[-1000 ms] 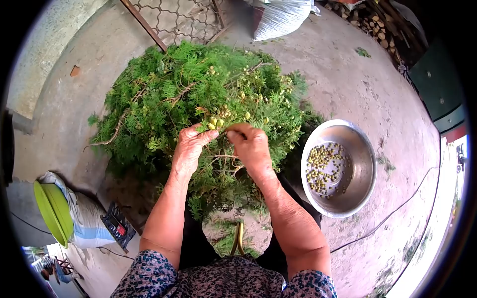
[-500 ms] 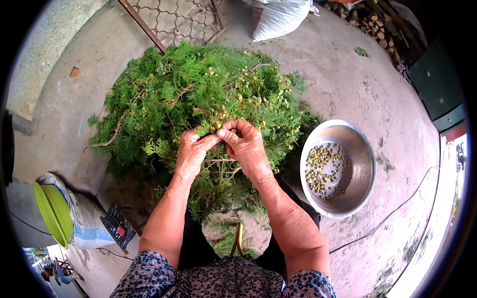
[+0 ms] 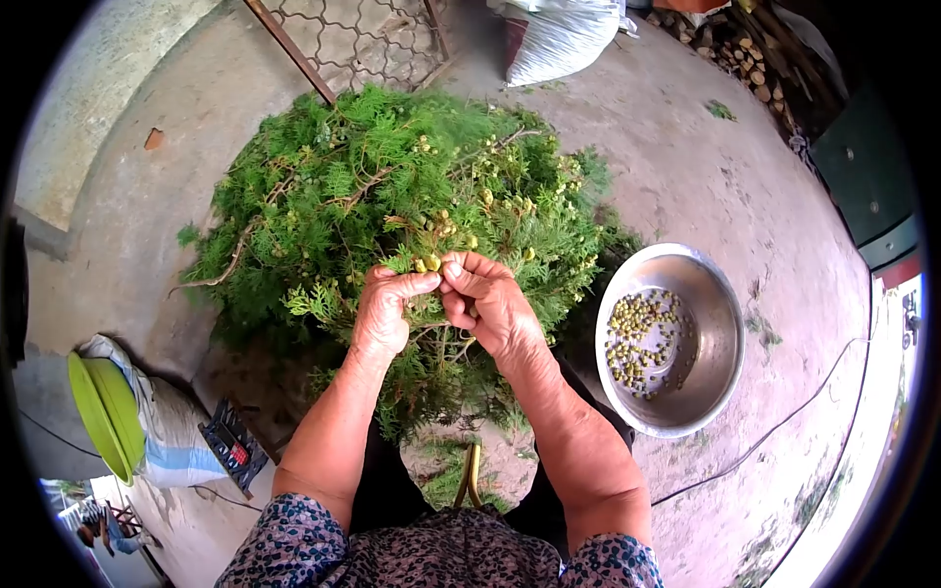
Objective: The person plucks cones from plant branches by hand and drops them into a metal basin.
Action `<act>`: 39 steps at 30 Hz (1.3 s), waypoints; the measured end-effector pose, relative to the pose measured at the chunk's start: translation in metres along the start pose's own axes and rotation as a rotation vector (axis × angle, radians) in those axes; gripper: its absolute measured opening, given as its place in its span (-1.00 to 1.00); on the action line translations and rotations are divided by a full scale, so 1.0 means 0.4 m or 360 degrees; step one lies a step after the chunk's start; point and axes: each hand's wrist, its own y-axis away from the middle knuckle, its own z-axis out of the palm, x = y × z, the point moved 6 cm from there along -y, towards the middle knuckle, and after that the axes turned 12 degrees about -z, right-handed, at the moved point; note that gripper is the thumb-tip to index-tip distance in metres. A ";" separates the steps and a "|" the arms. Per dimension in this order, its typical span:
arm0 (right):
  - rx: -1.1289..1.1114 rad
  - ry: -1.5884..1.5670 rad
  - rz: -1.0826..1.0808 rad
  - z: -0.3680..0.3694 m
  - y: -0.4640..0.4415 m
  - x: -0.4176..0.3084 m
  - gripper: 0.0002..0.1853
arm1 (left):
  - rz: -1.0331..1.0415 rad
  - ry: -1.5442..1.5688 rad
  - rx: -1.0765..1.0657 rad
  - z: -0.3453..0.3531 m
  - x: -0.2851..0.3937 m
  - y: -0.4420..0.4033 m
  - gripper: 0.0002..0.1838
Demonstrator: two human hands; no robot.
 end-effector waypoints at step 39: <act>0.0107 0.0560 -0.0144 0.009 0.007 -0.036 -0.84 | -0.0003 -0.0621 0.0141 0.022 0.016 0.009 -0.69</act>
